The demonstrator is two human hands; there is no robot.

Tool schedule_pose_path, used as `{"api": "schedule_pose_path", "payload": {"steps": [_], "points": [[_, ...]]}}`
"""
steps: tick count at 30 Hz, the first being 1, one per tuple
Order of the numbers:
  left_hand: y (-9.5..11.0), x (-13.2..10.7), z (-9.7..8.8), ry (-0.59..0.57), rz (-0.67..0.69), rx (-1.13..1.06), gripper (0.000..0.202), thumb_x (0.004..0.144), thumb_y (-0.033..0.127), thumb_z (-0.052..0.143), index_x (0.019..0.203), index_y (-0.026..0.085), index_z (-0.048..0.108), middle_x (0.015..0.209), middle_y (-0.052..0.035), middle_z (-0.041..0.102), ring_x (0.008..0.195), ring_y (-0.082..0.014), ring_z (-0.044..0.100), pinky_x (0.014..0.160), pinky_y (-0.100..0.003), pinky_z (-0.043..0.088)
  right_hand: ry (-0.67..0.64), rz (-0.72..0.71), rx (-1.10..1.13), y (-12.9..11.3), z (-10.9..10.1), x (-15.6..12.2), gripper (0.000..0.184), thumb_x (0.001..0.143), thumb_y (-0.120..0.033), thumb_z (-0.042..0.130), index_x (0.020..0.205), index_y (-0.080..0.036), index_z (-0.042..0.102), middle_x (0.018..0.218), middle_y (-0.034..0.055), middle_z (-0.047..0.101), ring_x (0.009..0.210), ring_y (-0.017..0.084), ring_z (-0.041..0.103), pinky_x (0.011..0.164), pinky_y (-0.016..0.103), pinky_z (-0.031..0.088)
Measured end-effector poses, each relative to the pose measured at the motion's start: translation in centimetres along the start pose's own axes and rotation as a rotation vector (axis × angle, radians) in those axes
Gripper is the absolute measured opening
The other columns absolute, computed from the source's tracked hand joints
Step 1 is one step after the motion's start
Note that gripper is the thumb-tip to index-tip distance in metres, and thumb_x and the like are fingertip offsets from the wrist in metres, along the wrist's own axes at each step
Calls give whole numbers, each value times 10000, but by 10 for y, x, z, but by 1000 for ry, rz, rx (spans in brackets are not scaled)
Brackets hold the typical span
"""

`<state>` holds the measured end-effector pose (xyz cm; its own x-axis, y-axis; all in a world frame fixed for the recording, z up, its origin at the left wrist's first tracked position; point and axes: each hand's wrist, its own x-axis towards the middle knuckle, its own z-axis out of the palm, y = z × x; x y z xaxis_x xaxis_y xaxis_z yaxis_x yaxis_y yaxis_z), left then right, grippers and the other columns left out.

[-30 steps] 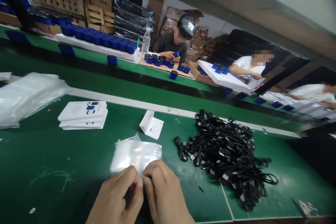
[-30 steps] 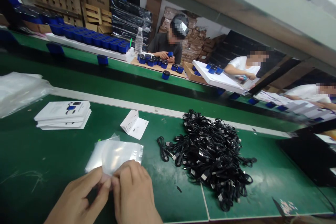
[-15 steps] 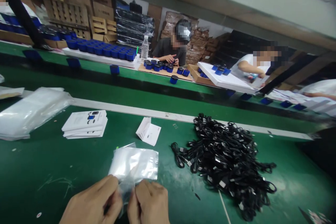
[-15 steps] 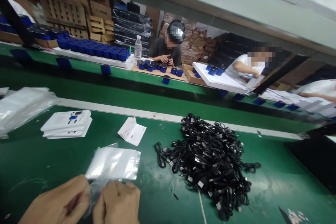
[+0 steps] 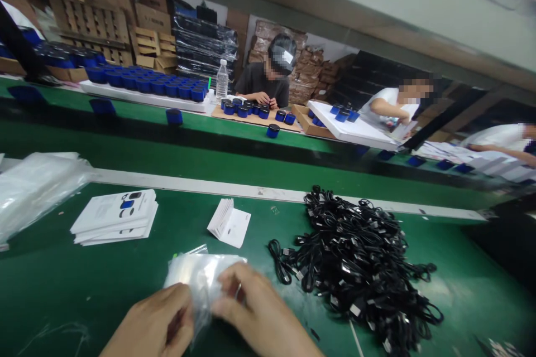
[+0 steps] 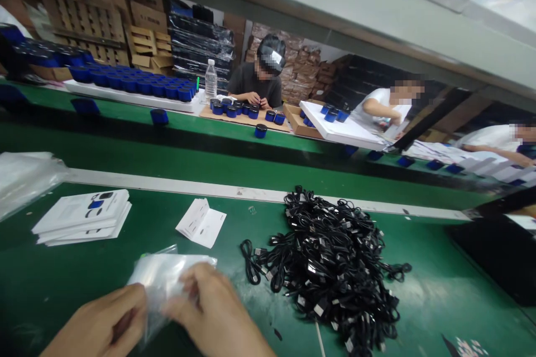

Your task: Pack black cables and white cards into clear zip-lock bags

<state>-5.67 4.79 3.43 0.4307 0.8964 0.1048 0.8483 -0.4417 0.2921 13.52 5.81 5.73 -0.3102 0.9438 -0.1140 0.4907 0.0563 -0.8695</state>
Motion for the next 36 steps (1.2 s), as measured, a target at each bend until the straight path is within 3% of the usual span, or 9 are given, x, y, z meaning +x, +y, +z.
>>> {"api": "schedule_pose_path", "payload": {"steps": [3,5,9,12,19,23,29,32,36], "points": [[3,11,3,-206,-78,-164,254,853,208,318,601,230,339,568,57,518,506,-101,551,495,-192,373,190,123,226,0,-19,36,381,807,-285,641,1144,-187,493,1020,49,580,939,174,561,843,282,436],[5,12,5,-257,-117,-211,252,862,241,296,613,233,329,596,45,516,541,-120,550,521,-209,387,162,205,290,3,-22,66,464,847,-393,592,1201,-138,433,889,47,588,840,178,592,741,291,498],[2,8,11,-214,-136,-279,256,872,257,286,618,235,305,601,45,479,556,-125,537,539,-217,386,85,342,362,10,-18,107,613,846,-454,593,1265,-71,362,697,5,562,596,163,589,428,238,484],[0,6,15,-177,-140,-309,254,865,250,295,611,234,294,591,47,466,543,-122,525,534,-214,381,64,387,418,13,-17,111,512,874,-344,601,1250,-76,379,701,-8,566,556,127,583,387,193,464],[4,7,12,-123,-165,-331,259,867,254,310,609,235,307,578,53,461,528,-115,513,522,-206,378,57,393,542,18,-22,100,162,936,-263,538,1016,-124,561,695,-34,609,525,85,606,497,211,524],[6,6,9,-81,-219,-371,287,886,310,306,608,241,319,558,60,447,511,-119,506,505,-205,373,128,348,533,21,-28,87,242,904,-288,543,720,-131,550,571,-23,585,514,102,603,558,237,514],[12,5,-5,-49,-480,-573,341,901,442,297,631,255,387,477,86,531,431,-125,534,470,-210,369,278,149,409,6,-38,8,241,834,-339,557,660,-176,519,613,-42,518,580,103,501,563,204,401],[18,4,-6,37,-608,-692,376,887,531,316,655,253,420,538,82,600,512,-131,601,538,-211,435,110,35,90,-2,-23,-26,192,854,-225,487,696,-178,586,659,-11,582,623,128,540,578,214,384],[21,4,3,140,-581,-563,366,884,517,327,634,254,370,468,93,452,446,-126,521,452,-208,386,59,-143,-160,-1,14,-33,187,807,-136,455,710,-191,605,672,16,617,598,150,585,566,229,400]]}}
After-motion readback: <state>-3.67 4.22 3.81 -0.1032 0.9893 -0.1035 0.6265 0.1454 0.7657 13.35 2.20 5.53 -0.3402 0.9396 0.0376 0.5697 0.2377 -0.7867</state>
